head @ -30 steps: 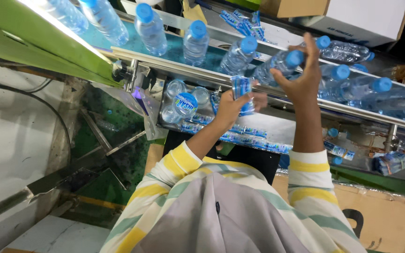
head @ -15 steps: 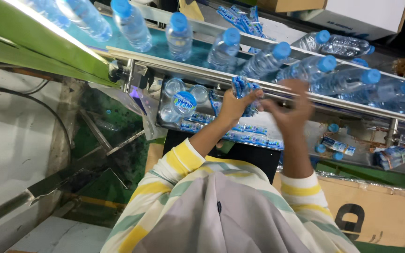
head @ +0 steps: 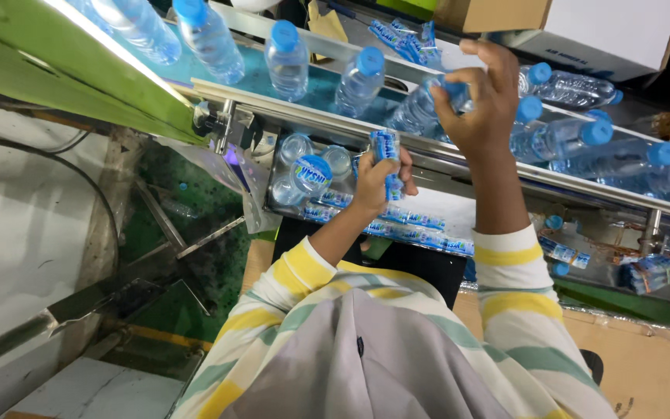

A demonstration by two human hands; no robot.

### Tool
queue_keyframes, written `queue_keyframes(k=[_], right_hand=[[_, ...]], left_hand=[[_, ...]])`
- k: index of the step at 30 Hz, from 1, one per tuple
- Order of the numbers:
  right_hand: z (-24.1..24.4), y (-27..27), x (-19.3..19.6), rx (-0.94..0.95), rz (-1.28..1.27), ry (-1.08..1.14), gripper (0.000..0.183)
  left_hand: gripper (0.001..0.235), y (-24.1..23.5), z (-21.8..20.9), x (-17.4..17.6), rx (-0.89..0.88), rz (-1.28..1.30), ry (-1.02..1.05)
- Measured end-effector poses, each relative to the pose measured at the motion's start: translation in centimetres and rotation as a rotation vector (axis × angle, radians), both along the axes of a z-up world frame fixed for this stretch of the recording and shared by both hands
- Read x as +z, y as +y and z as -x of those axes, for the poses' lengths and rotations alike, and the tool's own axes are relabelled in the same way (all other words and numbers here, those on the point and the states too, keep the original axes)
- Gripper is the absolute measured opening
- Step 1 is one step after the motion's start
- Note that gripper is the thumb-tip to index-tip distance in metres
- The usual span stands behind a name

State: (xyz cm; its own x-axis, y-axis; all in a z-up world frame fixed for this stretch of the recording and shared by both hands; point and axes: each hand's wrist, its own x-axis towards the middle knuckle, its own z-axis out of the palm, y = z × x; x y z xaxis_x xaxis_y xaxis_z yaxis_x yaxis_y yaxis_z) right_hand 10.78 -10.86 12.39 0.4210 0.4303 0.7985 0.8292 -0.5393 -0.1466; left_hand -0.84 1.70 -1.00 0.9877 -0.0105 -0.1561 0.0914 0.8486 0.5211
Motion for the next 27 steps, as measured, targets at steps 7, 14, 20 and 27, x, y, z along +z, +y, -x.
queue_keyframes(k=[7,14,20,27], right_hand=[[3.7,-2.3,-4.6,-0.078,-0.175,0.496,0.107],[9.2,-2.8,-4.6,-0.245,-0.224,0.236,0.085],[9.0,-1.9,-3.6,0.187,-0.991,1.052,0.023],[3.7,-3.2,2.4,-0.103,0.1,0.178,0.017]], left_hand=[[0.04,0.5,-0.3,5.2,-0.02,-0.103,0.007],[0.026,-0.9,-1.5,1.5,0.024,-0.467,0.25],[0.032,-0.3,-0.8,3.1,-0.1,-0.297,0.195],[0.028,1.8,-0.1,2.9,-0.248,-0.11,0.045]])
